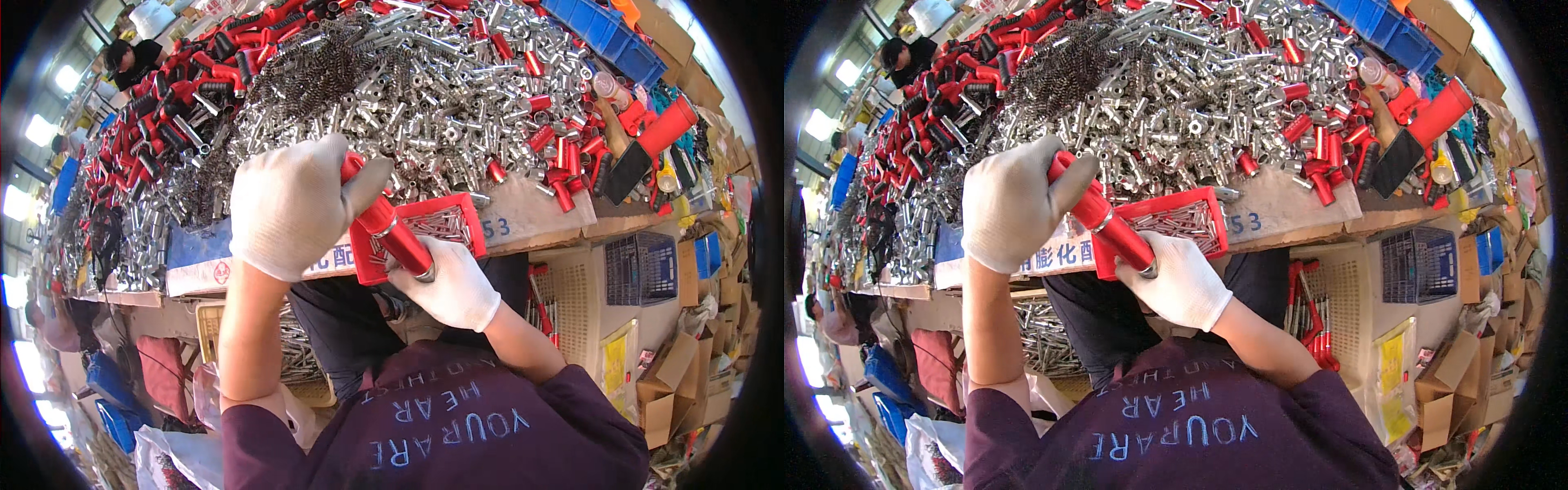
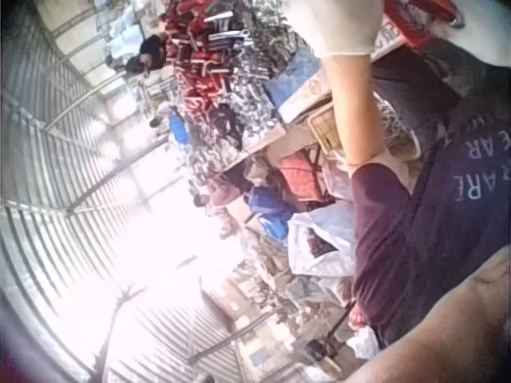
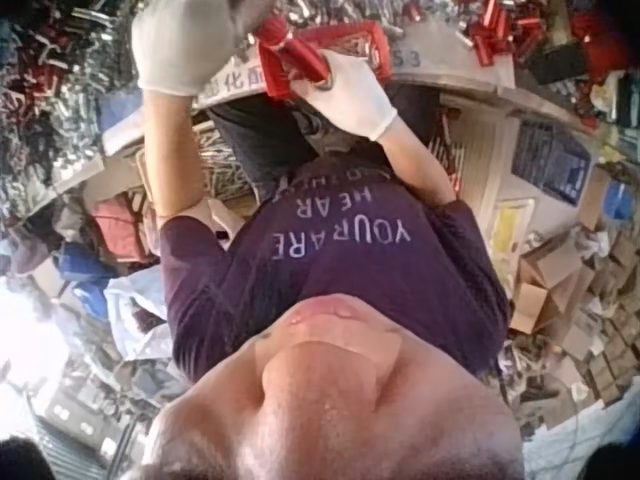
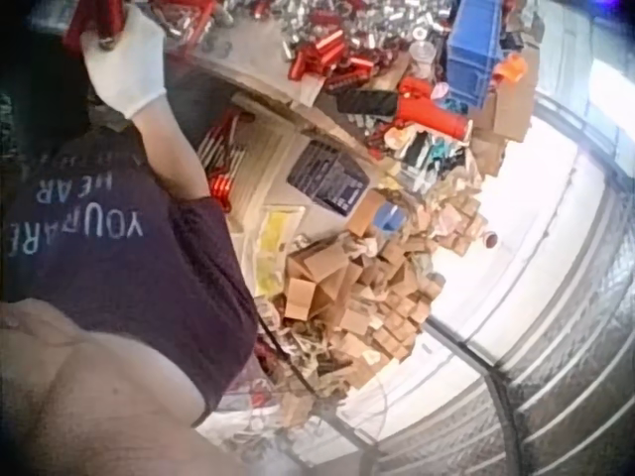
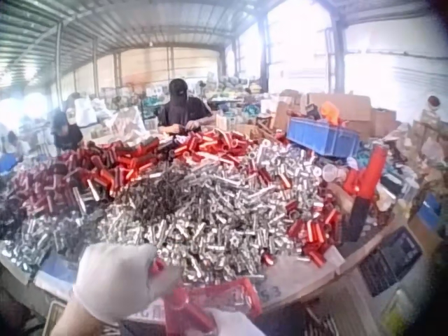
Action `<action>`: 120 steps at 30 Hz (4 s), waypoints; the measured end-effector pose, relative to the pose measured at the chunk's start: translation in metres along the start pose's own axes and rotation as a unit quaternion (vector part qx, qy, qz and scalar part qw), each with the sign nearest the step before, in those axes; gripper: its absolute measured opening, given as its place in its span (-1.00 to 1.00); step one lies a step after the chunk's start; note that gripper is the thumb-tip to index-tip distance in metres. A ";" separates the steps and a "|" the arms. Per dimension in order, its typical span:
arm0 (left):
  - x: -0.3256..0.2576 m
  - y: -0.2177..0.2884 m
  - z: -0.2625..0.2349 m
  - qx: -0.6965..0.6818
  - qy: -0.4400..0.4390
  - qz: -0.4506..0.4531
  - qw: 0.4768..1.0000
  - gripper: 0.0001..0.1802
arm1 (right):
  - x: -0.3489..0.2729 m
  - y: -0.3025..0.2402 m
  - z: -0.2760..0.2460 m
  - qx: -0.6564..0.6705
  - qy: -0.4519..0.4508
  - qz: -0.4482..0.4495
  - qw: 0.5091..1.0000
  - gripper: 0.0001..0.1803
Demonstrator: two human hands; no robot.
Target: Assembling red-handled metal tools by inserting pins and tubes.
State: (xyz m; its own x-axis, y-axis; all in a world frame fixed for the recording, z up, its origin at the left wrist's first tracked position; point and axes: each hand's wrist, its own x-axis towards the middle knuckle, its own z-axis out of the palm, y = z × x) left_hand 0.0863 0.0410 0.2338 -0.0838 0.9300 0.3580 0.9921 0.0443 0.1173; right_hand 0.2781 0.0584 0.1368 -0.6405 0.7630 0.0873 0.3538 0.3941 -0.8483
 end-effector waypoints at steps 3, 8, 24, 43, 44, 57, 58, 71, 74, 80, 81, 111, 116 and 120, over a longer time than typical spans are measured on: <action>0.002 -0.013 0.004 -0.086 -0.003 0.057 0.995 -0.64 | -0.004 -0.008 -0.007 0.172 -0.116 0.038 0.977 -0.80; 0.002 -0.019 0.008 -0.207 -0.015 0.072 0.976 -0.61 | -0.005 -0.011 -0.020 0.349 -0.248 0.152 0.891 -0.80; 0.009 0.021 0.053 -0.720 0.161 0.073 0.671 -0.59 | -0.001 -0.015 -0.028 0.411 -0.212 0.185 0.867 -0.73; 0.012 0.047 0.038 -0.744 0.041 -0.082 0.662 -0.36 | 0.004 0.004 0.002 0.195 -0.002 -0.008 0.981 -0.72; 0.013 0.042 0.048 -0.745 0.036 -0.082 0.661 -0.36 | 0.004 0.009 0.004 0.233 -0.004 0.006 0.973 -0.74; 0.013 0.025 0.073 -0.944 -0.112 0.025 0.309 -0.47 | -0.008 0.017 0.019 0.703 -0.413 0.095 0.572 -0.59; 0.012 0.032 0.061 -0.907 -0.108 -0.032 0.406 -0.50 | -0.009 0.014 0.011 0.632 -0.335 0.072 0.696 -0.60; 0.032 0.040 0.046 -0.731 -0.076 -0.120 0.667 -0.73 | 0.003 0.011 0.007 0.397 -0.107 0.102 0.906 -0.80; 0.038 0.032 0.058 -0.864 -0.163 -0.107 0.464 -0.74 | -0.008 0.025 0.012 0.747 -0.412 0.104 0.512 -0.50; 0.034 0.030 0.051 -0.730 -0.059 -0.126 0.669 -0.66 | -0.008 0.009 0.011 0.272 -0.012 0.127 0.954 -0.77; 0.038 0.028 0.053 -0.626 -0.076 -0.140 0.764 -0.59 | -0.012 0.007 -0.001 0.413 -0.125 0.206 0.878 -0.74; -0.012 0.210 -0.016 -0.599 -0.168 0.313 0.717 -0.73 | -0.044 0.057 -0.024 0.637 -0.062 0.262 0.722 -0.63; -0.015 0.201 -0.009 -0.605 -0.174 0.337 0.700 -0.74 | -0.044 0.069 -0.020 0.661 -0.125 0.235 0.701 -0.62; -0.026 0.184 -0.014 -0.589 -0.196 0.330 0.711 -0.75 | -0.044 0.071 -0.018 0.664 -0.139 0.228 0.699 -0.66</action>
State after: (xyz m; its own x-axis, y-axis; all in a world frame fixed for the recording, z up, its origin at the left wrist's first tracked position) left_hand 0.2696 0.0195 0.2593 0.6259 0.6466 0.4361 0.0177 -0.5708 0.8209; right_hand 0.3435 0.0625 0.0825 -0.8404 0.4523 -0.2986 -0.2612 -0.8208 -0.5081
